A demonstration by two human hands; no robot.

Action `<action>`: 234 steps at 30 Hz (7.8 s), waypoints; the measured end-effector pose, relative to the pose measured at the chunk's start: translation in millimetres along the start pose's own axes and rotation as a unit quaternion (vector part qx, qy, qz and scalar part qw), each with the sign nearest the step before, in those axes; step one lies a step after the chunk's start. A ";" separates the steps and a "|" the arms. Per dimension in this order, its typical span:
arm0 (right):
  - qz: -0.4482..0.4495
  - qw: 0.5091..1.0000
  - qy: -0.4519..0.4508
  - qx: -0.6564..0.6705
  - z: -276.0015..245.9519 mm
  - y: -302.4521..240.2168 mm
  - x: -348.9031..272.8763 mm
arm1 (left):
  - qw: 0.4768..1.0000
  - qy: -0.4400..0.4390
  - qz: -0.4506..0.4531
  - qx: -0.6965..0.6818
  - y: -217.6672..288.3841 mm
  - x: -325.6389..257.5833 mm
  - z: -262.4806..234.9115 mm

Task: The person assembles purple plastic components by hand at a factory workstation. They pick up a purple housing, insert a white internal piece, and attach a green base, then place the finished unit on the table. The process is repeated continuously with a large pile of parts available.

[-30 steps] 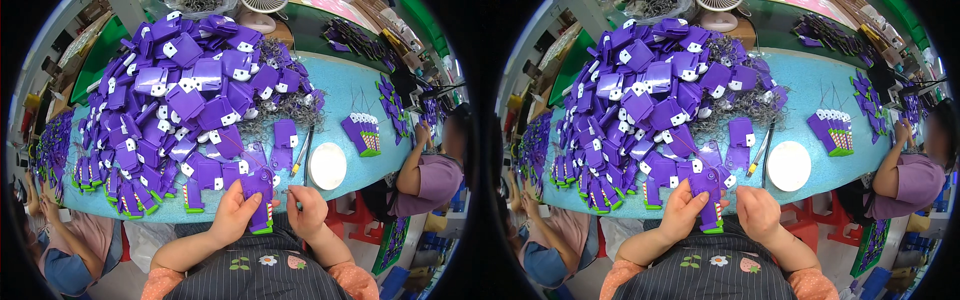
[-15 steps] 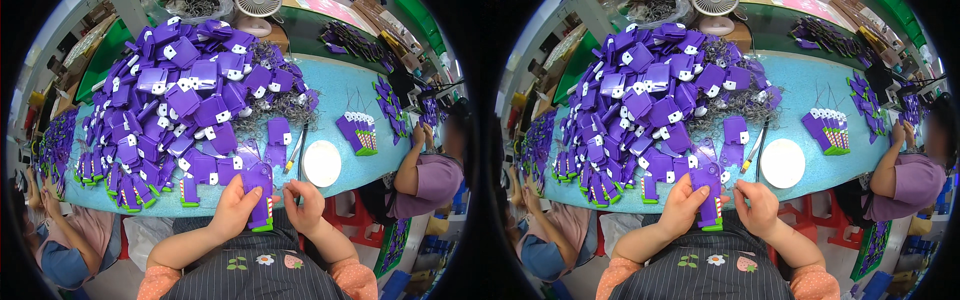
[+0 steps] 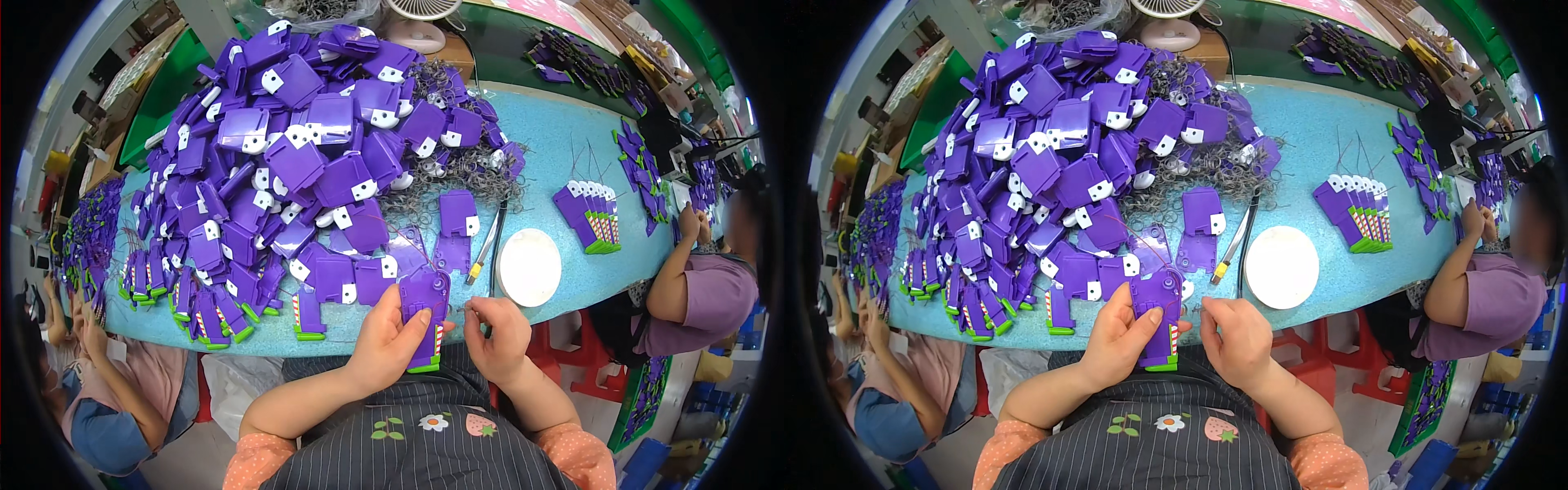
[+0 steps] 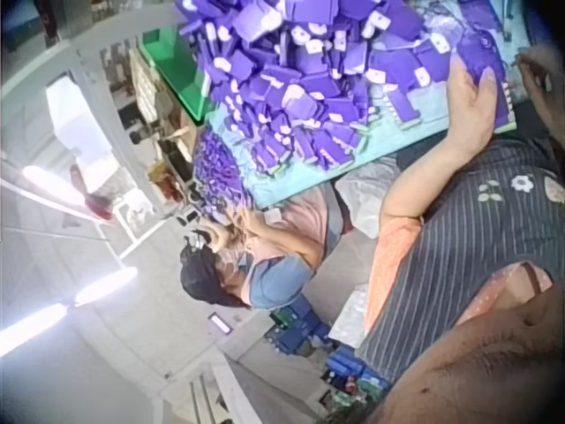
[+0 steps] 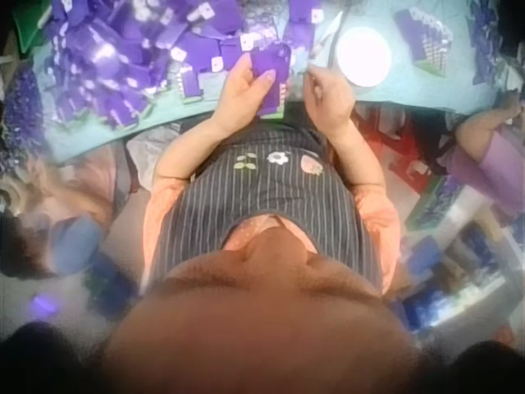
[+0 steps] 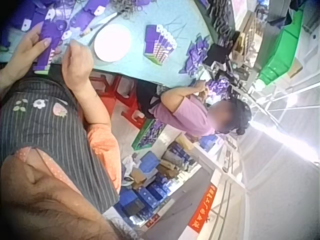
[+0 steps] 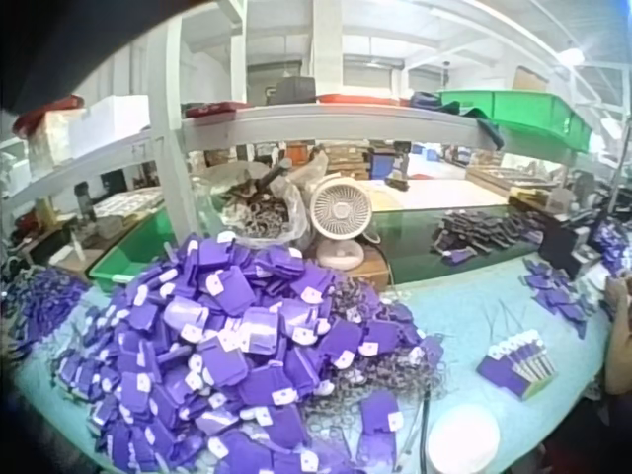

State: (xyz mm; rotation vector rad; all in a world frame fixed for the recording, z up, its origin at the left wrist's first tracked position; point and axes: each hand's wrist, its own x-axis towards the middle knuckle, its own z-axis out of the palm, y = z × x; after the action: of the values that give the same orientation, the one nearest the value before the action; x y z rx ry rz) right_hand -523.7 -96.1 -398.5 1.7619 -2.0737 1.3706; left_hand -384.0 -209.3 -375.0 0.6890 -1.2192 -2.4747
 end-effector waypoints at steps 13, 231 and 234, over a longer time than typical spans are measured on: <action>-0.007 0.999 0.044 -0.005 14.0 -7.4 -4.2 | 0.985 0.041 0.130 0.101 -14.1 -0.2 -2.1; 0.113 0.914 0.085 -0.381 -82.8 146.7 51.2 | 0.615 -0.018 0.328 0.717 40.6 4.2 -64.7; 0.109 0.897 0.112 -0.414 -80.0 124.2 52.7 | 0.691 -0.063 0.317 0.647 41.2 -3.9 -65.3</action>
State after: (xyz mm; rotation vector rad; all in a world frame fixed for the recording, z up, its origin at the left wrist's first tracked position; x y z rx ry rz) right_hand -680.2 -90.8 -389.5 0.9882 -2.2552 0.5057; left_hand -343.4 -275.1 -375.2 0.2056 -2.6232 -0.8083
